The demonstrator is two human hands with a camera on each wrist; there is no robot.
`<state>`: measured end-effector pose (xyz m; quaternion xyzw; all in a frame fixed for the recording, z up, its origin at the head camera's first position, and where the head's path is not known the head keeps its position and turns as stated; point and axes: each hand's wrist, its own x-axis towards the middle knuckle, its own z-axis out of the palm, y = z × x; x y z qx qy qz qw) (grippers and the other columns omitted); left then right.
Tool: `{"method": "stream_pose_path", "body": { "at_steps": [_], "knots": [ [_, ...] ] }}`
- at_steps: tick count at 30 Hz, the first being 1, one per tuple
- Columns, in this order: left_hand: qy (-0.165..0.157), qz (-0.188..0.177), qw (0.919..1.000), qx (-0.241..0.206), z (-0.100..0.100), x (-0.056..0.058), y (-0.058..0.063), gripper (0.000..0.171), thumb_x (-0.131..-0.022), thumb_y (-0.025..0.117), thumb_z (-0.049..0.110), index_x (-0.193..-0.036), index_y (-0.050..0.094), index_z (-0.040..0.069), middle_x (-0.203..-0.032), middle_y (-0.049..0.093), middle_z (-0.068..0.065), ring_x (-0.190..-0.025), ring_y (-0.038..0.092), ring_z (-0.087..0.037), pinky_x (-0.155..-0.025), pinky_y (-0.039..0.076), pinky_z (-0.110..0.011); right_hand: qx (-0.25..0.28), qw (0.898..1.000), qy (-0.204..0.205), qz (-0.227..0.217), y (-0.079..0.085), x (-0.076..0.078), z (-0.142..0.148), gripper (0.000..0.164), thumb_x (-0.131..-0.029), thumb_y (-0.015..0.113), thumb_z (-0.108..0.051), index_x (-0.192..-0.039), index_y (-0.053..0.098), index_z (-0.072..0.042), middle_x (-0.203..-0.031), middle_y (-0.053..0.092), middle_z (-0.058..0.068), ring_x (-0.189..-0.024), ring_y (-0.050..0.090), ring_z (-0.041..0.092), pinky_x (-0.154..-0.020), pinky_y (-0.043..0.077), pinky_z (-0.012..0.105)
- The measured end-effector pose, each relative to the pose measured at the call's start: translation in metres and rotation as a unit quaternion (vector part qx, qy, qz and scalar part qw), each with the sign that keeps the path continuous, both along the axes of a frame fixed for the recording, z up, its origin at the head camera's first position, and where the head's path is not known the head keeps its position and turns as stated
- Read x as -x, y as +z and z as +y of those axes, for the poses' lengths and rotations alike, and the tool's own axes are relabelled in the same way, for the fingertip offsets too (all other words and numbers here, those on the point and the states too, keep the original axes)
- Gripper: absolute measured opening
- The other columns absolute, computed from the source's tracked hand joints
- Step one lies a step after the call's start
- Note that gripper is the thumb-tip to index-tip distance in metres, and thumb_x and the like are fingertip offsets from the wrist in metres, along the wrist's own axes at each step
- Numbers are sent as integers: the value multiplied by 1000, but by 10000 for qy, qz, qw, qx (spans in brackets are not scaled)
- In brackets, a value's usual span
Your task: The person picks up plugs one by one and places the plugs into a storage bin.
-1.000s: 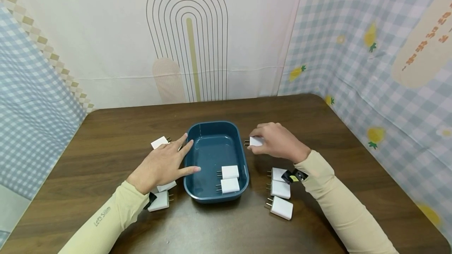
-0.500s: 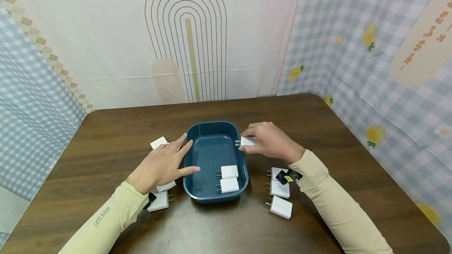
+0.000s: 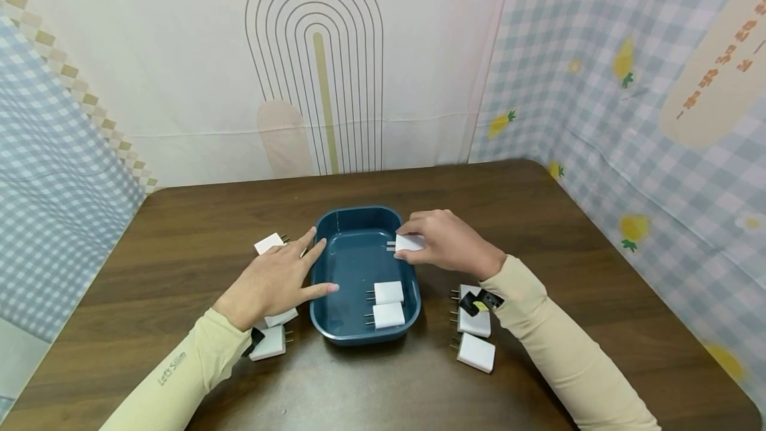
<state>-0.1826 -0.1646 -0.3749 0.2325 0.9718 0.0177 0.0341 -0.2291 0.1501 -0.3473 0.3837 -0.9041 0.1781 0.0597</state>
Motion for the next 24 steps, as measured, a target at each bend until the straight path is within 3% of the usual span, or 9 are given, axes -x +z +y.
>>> {"method": "stream_pose_path", "body": {
  "at_steps": [24],
  "knots": [
    [-39,37,10000,-1,0,0,0,93,-93,48,74,-158,35,8,-166,27,-21,-146,42,-42,-116,38,-60,-75,9994,80,-334,-5,-7,-15,40,-92,76,-32,-122,74,-7,-112,72,6,-91,68,13,-83,63,29]
  ]
}}
